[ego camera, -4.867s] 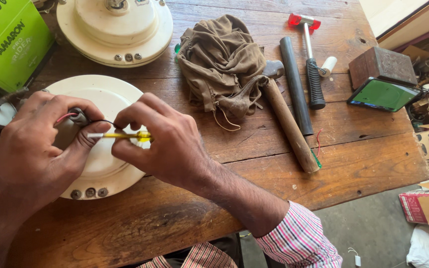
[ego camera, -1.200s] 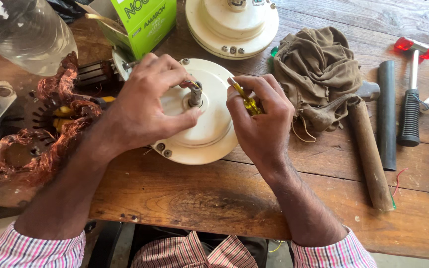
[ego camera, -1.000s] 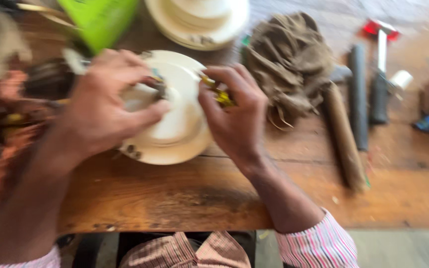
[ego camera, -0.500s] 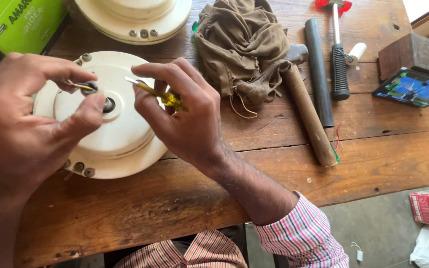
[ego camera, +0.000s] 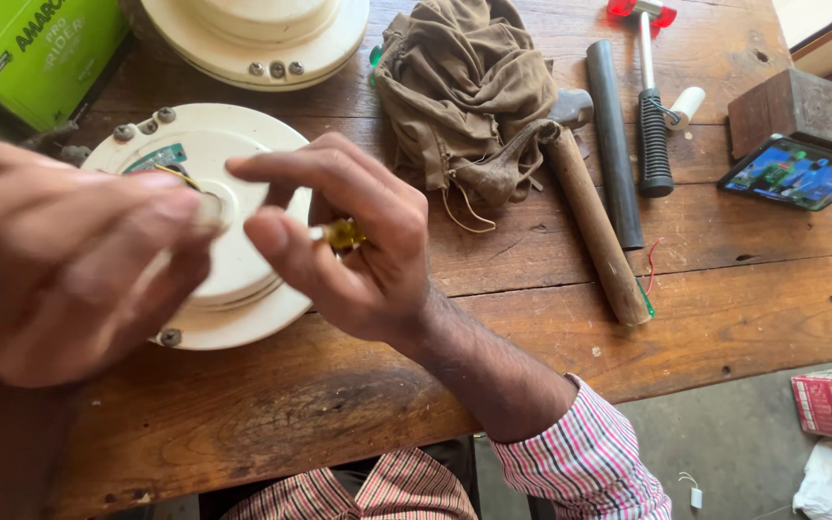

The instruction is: The person works on a ceiling fan motor at a wooden workbench, using a screwdriver to loosen and remove screws from the fan's central hub and wiring, handling small nuts and wires by hand. They then flip the fan housing over, unscrew its side fasteners, and lift off the cover to expose the internal rotor and windings.

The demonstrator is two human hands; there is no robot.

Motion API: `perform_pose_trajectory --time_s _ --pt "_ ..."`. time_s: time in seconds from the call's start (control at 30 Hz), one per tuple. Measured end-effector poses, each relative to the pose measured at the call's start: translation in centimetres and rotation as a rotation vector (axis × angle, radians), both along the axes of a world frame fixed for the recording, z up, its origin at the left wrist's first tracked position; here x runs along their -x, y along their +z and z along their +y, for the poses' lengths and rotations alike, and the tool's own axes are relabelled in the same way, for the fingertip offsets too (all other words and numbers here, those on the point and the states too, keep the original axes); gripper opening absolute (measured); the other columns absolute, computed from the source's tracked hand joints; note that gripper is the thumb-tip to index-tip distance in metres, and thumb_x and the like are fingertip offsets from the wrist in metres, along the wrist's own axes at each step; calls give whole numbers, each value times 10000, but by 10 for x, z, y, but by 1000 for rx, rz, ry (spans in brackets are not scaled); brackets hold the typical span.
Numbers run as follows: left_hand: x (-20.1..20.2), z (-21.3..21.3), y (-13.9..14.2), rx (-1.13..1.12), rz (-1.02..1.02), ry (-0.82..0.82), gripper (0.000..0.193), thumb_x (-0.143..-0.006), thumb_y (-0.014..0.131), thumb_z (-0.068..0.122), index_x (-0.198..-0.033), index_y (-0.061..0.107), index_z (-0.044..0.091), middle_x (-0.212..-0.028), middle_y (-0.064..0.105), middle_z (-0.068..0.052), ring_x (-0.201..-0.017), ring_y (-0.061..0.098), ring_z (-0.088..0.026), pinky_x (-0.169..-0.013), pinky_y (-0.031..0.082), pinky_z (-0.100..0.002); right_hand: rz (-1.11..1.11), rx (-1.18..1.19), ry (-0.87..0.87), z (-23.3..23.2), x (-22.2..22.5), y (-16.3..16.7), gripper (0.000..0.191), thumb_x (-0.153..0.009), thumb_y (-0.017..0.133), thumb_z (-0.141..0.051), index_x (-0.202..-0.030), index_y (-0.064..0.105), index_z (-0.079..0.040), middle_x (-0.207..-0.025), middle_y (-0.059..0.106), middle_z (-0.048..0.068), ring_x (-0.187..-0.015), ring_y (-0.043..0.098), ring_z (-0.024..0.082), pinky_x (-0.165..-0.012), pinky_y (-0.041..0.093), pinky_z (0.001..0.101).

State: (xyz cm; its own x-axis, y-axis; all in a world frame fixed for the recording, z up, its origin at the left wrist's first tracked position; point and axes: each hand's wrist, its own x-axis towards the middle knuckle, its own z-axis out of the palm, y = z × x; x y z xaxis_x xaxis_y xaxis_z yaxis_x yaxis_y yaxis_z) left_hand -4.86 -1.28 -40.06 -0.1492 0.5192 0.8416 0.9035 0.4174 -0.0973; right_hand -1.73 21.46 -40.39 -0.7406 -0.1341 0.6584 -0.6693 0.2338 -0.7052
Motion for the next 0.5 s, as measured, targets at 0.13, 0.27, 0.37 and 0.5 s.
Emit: perform_pose_trajectory --time_s 0.13,0.27,0.37,0.5 --pt "-6 6 25 53 81 -5 368 -885 834 93 -1141 586 2 -1022 758 -130 -948 604 -261 -709 524 -391 -31 -16 37 -10 -12 5 234 -1042 732 -173 -1257 690 -89 -1022 758 45 -601 577 -21 -510 452 163" --pt "-12 -8 28 36 40 6 404 -907 843 78 -1169 542 10 -1050 764 -138 -997 611 -274 -758 524 -416 -40 -47 30 -28 -16 7 197 -1078 743 -148 -1252 676 -82 -1075 755 50 -679 638 -9 -536 481 161" --pt "-10 -25 17 1 60 14 428 -894 855 91 -1169 540 -1 -1048 748 -152 -996 610 -285 -776 517 -431 -9 -103 -18 -41 -10 6 218 -1026 786 -142 -1219 702 -86 -1060 768 38 -686 669 13 -562 524 159" --pt "-9 -47 4 -34 -95 61 475 -870 849 152 -1172 543 -50 -1015 655 -214 -973 597 -334 -807 512 -450 186 -285 -99 -28 5 1 218 -1005 818 -123 -1184 696 -95 -1114 726 42 -943 767 117 -799 679 211"
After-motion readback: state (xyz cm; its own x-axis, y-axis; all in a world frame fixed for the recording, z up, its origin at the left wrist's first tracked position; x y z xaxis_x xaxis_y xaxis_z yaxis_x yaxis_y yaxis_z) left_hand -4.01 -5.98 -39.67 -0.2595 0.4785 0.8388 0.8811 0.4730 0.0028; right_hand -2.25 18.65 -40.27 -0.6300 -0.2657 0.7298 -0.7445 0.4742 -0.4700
